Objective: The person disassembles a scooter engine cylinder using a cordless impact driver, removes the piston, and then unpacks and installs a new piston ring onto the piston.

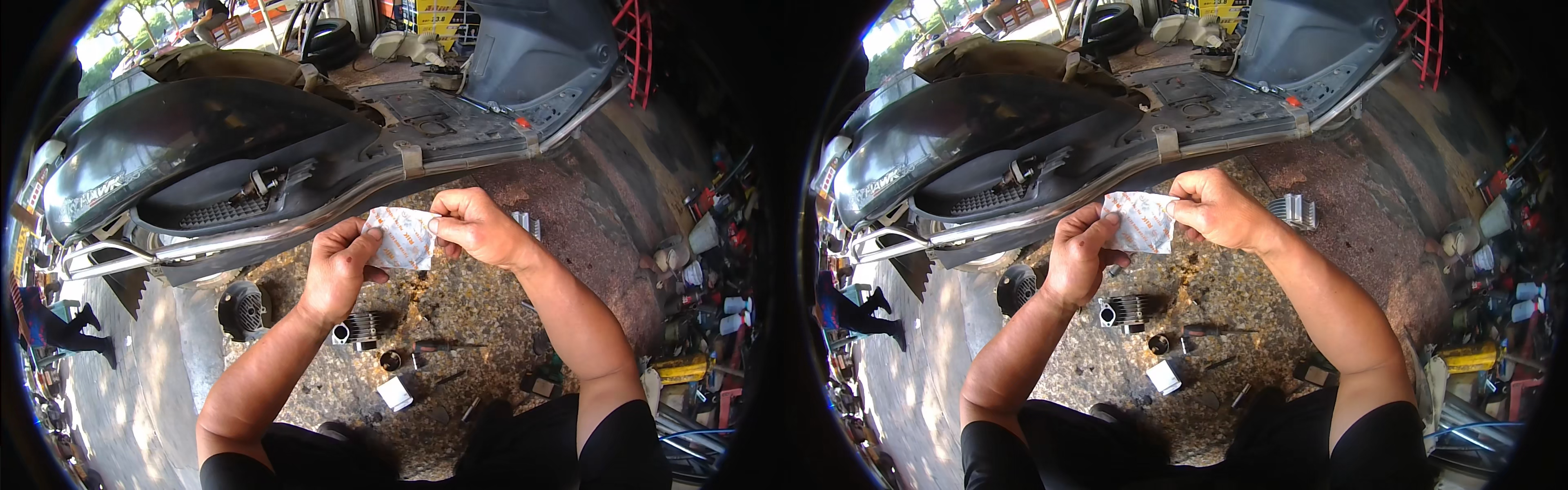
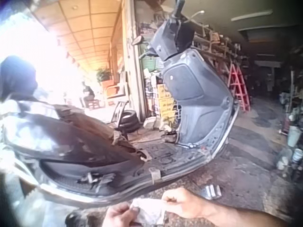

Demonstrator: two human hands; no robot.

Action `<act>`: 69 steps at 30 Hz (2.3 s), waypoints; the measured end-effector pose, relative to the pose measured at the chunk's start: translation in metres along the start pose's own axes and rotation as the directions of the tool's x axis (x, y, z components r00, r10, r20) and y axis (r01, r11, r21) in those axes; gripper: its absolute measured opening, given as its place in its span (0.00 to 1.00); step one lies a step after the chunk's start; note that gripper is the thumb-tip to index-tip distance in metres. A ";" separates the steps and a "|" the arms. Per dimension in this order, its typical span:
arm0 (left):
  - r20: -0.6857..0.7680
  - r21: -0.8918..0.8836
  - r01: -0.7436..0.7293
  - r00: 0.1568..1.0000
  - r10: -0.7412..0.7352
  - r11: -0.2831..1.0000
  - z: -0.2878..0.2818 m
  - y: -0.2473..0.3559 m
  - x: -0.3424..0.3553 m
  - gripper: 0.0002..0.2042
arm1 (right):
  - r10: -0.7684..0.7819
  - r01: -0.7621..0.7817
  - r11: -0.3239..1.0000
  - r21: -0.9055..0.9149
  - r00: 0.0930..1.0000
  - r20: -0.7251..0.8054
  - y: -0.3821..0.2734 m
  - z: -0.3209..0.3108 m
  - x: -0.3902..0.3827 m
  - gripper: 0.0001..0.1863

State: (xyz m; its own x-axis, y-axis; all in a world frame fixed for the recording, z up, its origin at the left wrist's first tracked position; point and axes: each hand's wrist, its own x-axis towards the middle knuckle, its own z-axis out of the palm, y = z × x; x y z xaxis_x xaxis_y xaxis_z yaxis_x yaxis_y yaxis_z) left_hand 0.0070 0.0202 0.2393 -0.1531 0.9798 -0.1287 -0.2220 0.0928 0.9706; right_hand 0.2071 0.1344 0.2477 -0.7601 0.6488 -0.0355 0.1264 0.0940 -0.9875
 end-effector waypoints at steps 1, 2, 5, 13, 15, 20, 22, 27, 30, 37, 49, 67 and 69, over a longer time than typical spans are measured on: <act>0.003 0.001 0.008 1.000 -0.008 1.000 -0.001 0.000 0.000 0.08 | -0.025 0.025 1.000 0.003 1.000 0.000 0.001 0.000 0.001 0.08; 0.007 0.003 0.015 1.000 -0.015 1.000 -0.001 -0.001 0.001 0.08 | -0.018 0.018 1.000 -0.019 0.999 -0.035 0.002 0.000 0.002 0.08; 0.001 0.021 -0.015 1.000 0.015 1.000 -0.001 -0.004 0.001 0.10 | -0.134 0.105 0.982 -0.157 0.974 -0.185 0.002 0.007 0.005 0.06; -0.054 0.107 -0.151 0.986 0.157 0.983 0.001 -0.013 0.002 0.10 | -0.320 0.258 0.904 -0.340 0.937 -0.139 -0.006 0.046 -0.002 0.03; -0.036 0.125 -0.203 0.977 0.209 0.971 0.000 -0.014 0.003 0.11 | -0.233 0.208 0.961 -0.183 0.964 -0.127 -0.007 0.049 -0.001 0.04; -0.015 0.322 -0.307 0.944 0.329 0.896 -0.002 -0.016 0.003 0.12 | -0.115 0.115 0.993 -0.008 0.983 -0.141 -0.006 0.051 0.006 0.05; 0.021 0.403 -0.353 0.926 0.378 0.844 -0.001 -0.016 0.002 0.12 | -0.163 0.147 0.984 -0.098 0.969 -0.186 -0.005 0.052 0.008 0.07; 0.099 0.309 -0.280 0.960 0.262 0.909 0.001 -0.010 -0.003 0.09 | -0.137 0.102 0.975 -0.197 0.975 -0.172 -0.007 0.050 0.006 0.02; 0.075 0.146 -0.141 0.989 0.131 0.979 0.003 -0.004 -0.005 0.09 | -0.161 0.129 0.975 -0.179 0.971 -0.179 -0.008 0.047 0.004 0.02; -0.043 0.073 -0.129 0.990 0.133 0.989 0.003 -0.006 -0.002 0.07 | -0.377 0.275 0.867 -0.415 0.907 -0.187 -0.009 0.049 0.001 0.02; 0.104 -0.183 0.070 0.993 -0.051 0.981 -0.011 -0.011 0.006 0.20 | -0.373 0.334 0.903 -0.271 0.922 -0.105 -0.012 0.046 -0.002 0.03; -0.112 0.020 -0.367 0.923 0.367 0.930 -0.008 -0.009 0.004 0.01 | -0.170 0.154 0.980 -0.123 0.977 -0.131 -0.004 0.041 0.004 0.08; -0.116 0.040 -0.387 0.914 0.389 0.921 -0.008 -0.008 0.002 0.01 | -0.207 0.199 0.977 -0.083 0.973 -0.103 -0.002 0.044 0.005 0.09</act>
State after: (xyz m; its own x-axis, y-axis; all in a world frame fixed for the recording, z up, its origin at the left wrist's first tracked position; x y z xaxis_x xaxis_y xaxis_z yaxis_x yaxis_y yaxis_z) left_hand 0.0007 0.0203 0.2296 -0.3383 0.9108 0.2365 -0.1063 -0.2868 0.9521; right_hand 0.1751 0.1042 0.2429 -0.6999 0.6898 0.1853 0.0255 0.2834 -0.9587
